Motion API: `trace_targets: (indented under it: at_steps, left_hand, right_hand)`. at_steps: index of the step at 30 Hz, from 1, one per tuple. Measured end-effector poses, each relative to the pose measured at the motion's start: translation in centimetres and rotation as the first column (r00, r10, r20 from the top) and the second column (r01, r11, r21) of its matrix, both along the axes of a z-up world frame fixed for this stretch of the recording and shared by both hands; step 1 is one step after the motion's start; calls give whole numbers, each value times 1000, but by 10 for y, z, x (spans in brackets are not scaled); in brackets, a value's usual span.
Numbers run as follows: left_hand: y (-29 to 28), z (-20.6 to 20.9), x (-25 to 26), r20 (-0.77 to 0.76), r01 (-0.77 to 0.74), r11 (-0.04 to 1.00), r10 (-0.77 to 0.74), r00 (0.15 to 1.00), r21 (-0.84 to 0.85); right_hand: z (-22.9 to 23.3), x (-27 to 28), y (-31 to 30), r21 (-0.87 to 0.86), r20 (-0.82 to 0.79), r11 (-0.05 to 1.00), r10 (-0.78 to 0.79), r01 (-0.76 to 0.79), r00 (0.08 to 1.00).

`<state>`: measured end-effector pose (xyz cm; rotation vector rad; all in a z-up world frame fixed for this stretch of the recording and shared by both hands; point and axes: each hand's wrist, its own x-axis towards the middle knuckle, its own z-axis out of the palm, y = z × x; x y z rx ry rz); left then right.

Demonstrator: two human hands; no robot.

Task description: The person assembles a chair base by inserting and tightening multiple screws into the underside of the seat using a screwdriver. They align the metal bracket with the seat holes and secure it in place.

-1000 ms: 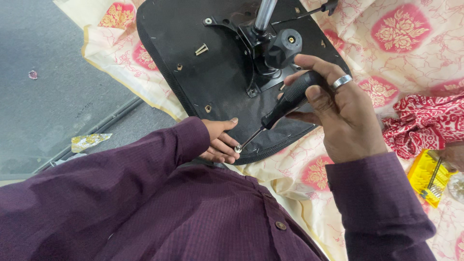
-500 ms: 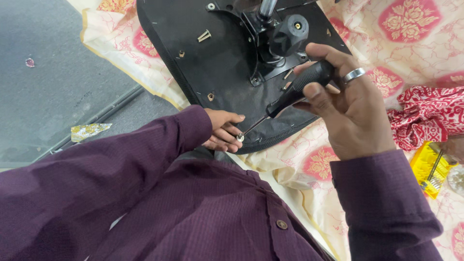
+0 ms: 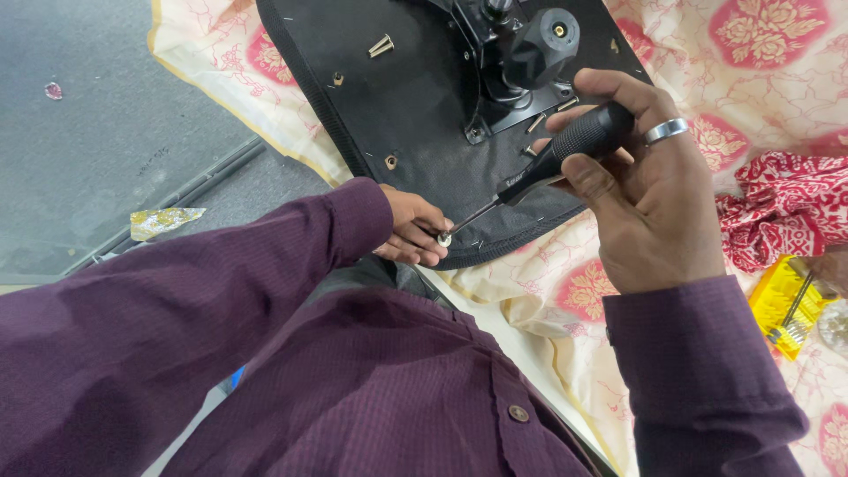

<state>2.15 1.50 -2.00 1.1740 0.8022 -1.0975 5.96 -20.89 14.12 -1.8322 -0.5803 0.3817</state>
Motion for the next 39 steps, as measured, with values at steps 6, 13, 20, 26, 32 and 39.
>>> trace_targets:
  at_steps: [6, 13, 20, 26, 32, 39]
  left_hand:
    - [2, -7, 2, -11, 70, 997, -70, 997, -41]
    - [2, -13, 5, 4, 176, 983, -176, 984, -47]
    - [3, -11, 5, -15, 142, 990, -142, 990, -22]
    - [4, -13, 6, -14, 160, 986, -161, 987, -42]
    - [3, -12, 3, 17, 122, 990, -121, 993, -71]
    - [4, -3, 6, -51, 56, 994, -61, 997, -95]
  right_hand:
    - [0, 0, -1, 3, -18, 1000, -1, 1, 1000]
    - [0, 4, 2, -10, -26, 999, 31, -31, 999]
    - [-1, 6, 4, -29, -13, 999, 45, -45, 999]
    - [8, 4, 11, -85, 48, 994, 71, -67, 996]
    - [25, -7, 33, -95, 24, 995, 19, -16, 1000]
    - [20, -18, 44, -110, 225, 989, -72, 99, 972]
